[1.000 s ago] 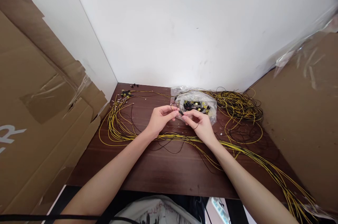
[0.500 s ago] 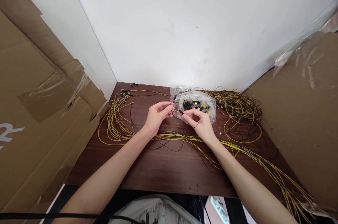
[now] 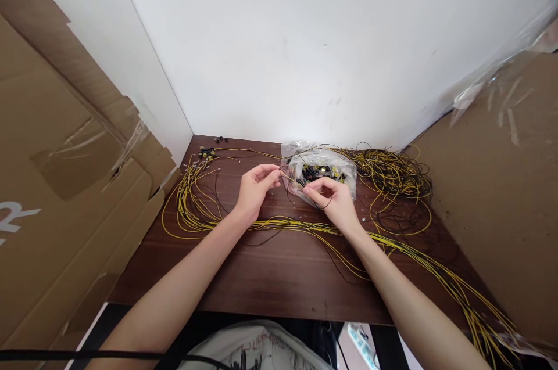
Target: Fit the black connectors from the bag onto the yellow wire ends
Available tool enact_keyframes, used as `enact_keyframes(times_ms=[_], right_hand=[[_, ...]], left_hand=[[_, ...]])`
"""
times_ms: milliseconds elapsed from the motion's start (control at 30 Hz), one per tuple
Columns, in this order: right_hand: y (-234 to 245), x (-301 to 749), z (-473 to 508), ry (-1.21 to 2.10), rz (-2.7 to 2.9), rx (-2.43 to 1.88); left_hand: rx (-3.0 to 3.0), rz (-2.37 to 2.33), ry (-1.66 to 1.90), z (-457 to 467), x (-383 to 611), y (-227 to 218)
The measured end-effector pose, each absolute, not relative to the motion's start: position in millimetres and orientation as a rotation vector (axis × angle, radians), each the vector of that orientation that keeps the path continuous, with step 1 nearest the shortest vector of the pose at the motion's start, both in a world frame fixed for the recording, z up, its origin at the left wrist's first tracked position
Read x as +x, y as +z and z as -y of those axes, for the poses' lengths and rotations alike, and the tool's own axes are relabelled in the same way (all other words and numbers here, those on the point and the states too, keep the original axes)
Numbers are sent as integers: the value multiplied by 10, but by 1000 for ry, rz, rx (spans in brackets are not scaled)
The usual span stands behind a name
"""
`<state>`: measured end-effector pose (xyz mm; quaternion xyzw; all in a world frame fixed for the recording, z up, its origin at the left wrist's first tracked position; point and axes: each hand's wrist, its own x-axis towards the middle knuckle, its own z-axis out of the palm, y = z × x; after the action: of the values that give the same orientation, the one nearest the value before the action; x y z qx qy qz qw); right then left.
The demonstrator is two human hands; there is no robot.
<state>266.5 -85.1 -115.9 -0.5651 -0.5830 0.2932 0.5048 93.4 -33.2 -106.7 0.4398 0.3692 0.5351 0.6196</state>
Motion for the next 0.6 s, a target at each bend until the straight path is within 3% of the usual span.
enact_keyframes(times_ms=[600], right_hand=[[-1124,2582,861,874,1339,-1258]], left_hand=[[1371,-777,979,446,988,-1034]])
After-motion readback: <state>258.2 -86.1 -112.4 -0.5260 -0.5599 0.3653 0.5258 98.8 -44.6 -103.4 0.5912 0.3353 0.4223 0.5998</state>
